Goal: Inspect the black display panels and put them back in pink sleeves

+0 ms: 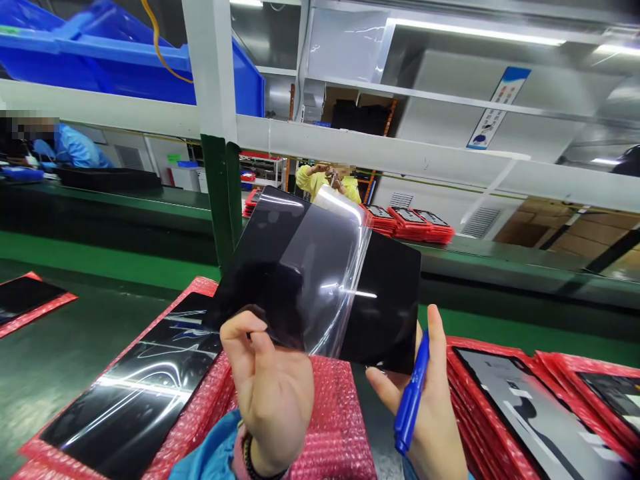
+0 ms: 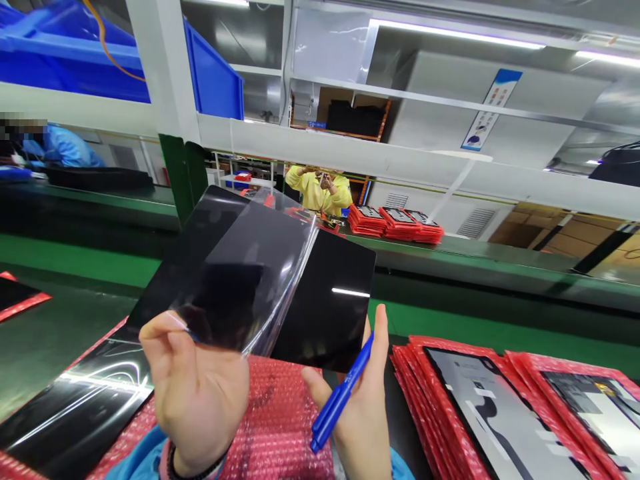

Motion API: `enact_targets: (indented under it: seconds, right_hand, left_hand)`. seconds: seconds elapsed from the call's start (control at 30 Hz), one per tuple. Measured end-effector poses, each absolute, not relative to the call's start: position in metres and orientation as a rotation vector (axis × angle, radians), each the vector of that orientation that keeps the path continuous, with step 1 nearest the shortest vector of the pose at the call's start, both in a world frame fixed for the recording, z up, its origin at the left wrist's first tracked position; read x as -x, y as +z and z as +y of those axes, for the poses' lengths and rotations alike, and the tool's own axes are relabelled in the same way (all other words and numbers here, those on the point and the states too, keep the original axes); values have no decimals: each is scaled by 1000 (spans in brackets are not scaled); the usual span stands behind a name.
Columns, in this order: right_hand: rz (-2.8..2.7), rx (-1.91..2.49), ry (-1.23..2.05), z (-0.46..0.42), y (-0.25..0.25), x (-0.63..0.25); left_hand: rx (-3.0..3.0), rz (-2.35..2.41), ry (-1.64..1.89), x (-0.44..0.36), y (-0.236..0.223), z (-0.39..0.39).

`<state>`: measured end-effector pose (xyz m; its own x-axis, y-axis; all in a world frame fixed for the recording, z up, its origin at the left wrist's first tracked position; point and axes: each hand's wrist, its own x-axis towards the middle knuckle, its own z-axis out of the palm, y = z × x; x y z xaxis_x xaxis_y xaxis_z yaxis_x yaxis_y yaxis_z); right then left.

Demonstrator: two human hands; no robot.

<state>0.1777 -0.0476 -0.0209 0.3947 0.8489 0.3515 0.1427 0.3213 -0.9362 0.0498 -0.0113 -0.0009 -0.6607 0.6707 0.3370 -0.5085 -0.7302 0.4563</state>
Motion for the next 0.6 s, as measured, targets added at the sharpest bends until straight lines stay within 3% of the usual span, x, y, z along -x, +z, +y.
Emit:
enact_targets:
  seconds: [0.27, 0.6]
  right_hand:
    - [-1079, 1086, 645, -53, -15, -176]
    - [-1184, 722, 1045, -58, -9, -191]
  left_hand:
    - [-619, 471, 2309, -41, 2, -7]
    - [-437, 367, 2056, -12, 8, 30]
